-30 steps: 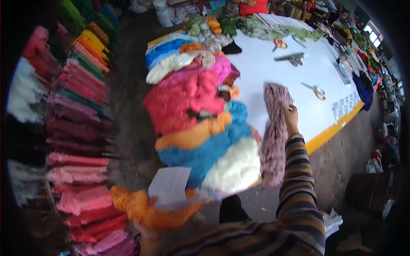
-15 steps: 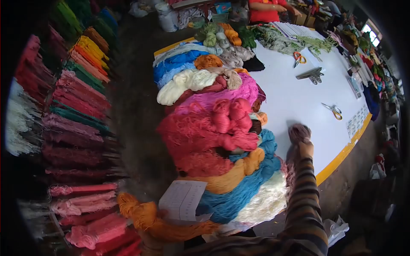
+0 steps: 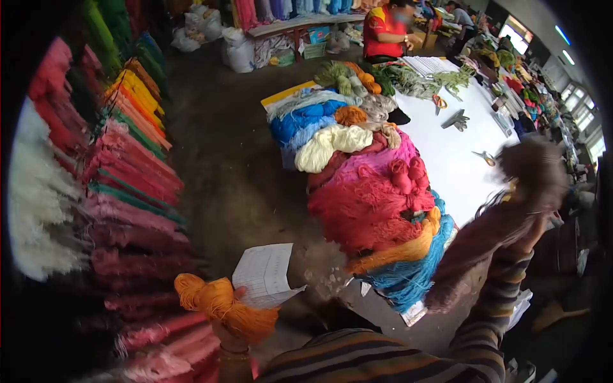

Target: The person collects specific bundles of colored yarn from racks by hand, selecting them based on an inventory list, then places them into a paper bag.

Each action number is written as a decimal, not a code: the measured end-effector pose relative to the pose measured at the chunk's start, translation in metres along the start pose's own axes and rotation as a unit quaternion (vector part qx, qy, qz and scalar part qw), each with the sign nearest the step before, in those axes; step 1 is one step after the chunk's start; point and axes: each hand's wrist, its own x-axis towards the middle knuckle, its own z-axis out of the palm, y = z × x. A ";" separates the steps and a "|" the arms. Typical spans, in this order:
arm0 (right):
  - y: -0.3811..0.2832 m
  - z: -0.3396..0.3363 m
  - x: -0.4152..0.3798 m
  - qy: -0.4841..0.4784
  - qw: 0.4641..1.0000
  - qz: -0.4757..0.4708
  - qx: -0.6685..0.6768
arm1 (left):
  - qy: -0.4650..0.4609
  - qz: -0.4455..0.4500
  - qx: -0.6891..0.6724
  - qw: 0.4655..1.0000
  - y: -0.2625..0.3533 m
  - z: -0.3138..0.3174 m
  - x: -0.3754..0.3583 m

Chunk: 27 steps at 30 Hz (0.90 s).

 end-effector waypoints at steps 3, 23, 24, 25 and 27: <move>-0.003 0.054 0.001 -0.187 0.940 -0.070 0.278 | -0.088 -0.011 -0.008 0.996 0.020 -0.033 0.047; 0.229 0.879 0.230 -0.309 0.550 0.483 0.607 | 0.211 0.270 0.369 0.864 0.259 -0.205 0.604; 0.235 0.899 0.252 -0.310 0.549 0.478 0.612 | 0.212 0.259 0.341 0.878 0.272 -0.218 0.642; 0.246 0.921 0.272 -0.299 0.561 0.493 0.594 | 0.209 0.251 0.308 0.894 0.286 -0.231 0.682; 0.268 0.963 0.318 -0.192 0.697 0.416 0.551 | 0.202 0.231 0.227 0.924 0.314 -0.252 0.759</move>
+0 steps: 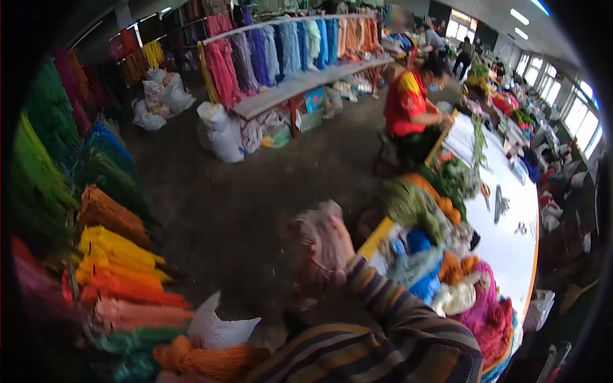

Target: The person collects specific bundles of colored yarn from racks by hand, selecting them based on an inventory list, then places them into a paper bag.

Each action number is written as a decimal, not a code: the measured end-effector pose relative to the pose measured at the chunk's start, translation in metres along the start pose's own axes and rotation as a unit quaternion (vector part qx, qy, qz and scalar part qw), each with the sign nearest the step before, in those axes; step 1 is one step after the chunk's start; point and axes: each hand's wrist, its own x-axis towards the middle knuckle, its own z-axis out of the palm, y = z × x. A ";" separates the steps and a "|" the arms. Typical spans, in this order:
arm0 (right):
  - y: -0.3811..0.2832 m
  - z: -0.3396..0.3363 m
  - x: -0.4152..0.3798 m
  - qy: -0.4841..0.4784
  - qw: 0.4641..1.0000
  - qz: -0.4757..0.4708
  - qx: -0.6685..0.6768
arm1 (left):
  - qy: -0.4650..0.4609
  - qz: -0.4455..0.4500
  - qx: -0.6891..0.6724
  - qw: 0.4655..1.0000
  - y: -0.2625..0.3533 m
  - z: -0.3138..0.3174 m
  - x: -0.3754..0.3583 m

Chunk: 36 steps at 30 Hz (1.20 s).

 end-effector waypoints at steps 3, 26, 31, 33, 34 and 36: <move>-0.056 0.059 0.066 0.019 0.978 -0.167 -0.126 | -0.032 -0.069 -0.110 0.991 -0.019 0.027 0.125; 0.079 0.205 1.003 -0.101 0.966 0.201 -0.131 | -0.047 -0.114 -0.205 0.971 -0.198 0.162 0.901; 0.087 0.265 1.155 -0.122 0.972 0.186 -0.080 | -0.085 -0.153 -0.199 0.964 -0.198 0.194 1.115; 0.077 0.261 1.214 -0.165 0.970 0.156 -0.083 | -0.115 -0.099 -0.240 0.959 -0.216 0.212 1.203; 0.075 0.278 1.237 -0.183 0.966 0.178 -0.039 | -0.145 -0.077 -0.232 0.959 -0.220 0.221 1.246; 0.075 0.295 1.286 -0.210 0.962 0.172 -0.023 | -0.176 -0.091 -0.245 0.949 -0.241 0.230 1.327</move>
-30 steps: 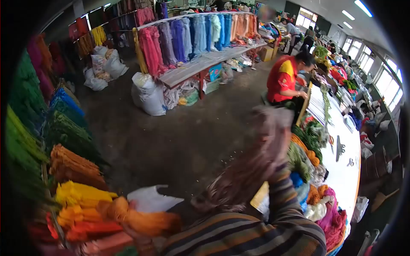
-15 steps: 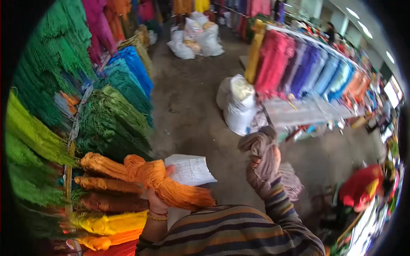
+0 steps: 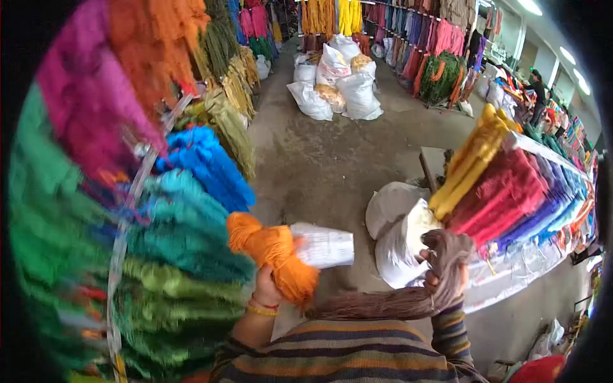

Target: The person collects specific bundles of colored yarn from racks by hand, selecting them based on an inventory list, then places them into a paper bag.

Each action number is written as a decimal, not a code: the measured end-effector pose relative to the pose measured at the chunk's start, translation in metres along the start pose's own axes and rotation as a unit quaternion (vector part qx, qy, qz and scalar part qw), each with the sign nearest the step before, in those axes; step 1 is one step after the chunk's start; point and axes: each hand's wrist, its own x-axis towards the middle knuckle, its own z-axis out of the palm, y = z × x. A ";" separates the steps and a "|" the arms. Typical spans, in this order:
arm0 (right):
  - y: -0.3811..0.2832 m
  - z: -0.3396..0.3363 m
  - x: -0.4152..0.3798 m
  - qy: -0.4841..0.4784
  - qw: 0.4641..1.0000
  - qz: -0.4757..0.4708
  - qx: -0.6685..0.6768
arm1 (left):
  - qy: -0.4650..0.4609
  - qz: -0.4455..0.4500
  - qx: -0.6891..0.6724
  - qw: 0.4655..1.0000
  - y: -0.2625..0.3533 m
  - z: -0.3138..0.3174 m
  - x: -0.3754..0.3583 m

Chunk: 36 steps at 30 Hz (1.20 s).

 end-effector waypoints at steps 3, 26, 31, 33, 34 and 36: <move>-0.019 -0.052 0.089 -0.047 0.998 -0.042 -0.006 | -0.023 -0.019 0.026 0.999 0.010 -0.027 0.126; -0.002 -0.146 1.057 0.019 0.988 0.137 -0.068 | -0.012 0.056 0.013 0.998 0.176 -0.333 0.879; -0.009 -0.197 1.221 -0.015 0.992 0.124 0.001 | -0.035 -0.021 -0.115 0.993 0.212 -0.420 1.053; -0.005 -0.220 1.296 -0.040 0.993 0.105 0.040 | -0.061 -0.016 -0.125 0.990 0.224 -0.453 1.123; -0.001 -0.232 1.332 -0.042 0.992 0.111 0.045 | -0.077 -0.004 -0.120 0.990 0.231 -0.470 1.158; 0.005 -0.247 1.411 -0.047 0.995 0.092 0.016 | -0.092 0.001 -0.136 0.986 0.246 -0.511 1.223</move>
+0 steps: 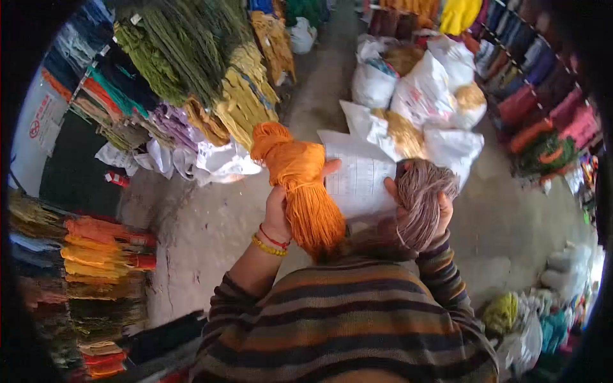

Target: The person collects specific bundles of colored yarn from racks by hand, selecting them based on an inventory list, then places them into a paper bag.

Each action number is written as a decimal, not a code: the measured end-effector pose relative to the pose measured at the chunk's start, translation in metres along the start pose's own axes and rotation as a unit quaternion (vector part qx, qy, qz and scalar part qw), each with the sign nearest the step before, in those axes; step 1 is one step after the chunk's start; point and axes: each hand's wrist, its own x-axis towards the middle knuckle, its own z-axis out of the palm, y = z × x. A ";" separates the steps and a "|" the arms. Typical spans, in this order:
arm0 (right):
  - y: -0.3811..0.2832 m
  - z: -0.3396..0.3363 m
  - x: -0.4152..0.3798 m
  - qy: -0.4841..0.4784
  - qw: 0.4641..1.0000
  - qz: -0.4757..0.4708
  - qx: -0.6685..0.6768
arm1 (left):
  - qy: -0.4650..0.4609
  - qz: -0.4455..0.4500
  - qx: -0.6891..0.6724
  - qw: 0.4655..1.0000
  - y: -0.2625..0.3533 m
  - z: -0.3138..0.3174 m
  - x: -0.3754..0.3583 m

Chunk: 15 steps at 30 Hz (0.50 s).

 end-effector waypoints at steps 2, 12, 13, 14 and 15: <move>-0.010 -0.017 0.082 -0.002 1.000 -0.011 -0.008 | 0.001 0.008 -0.083 0.997 0.036 -0.036 0.054; -0.041 -0.105 0.440 0.054 0.996 0.070 -0.017 | 0.146 0.052 0.108 0.982 0.187 -0.215 0.299; -0.045 -0.121 0.475 0.057 0.996 0.066 -0.021 | 0.130 0.049 0.120 0.983 0.200 -0.243 0.326; -0.050 -0.136 0.510 0.017 0.996 0.086 -0.001 | 0.135 0.037 0.160 0.977 0.215 -0.268 0.353; -0.058 -0.148 0.551 -0.029 0.994 0.102 0.016 | 0.134 0.025 0.204 0.970 0.235 -0.291 0.385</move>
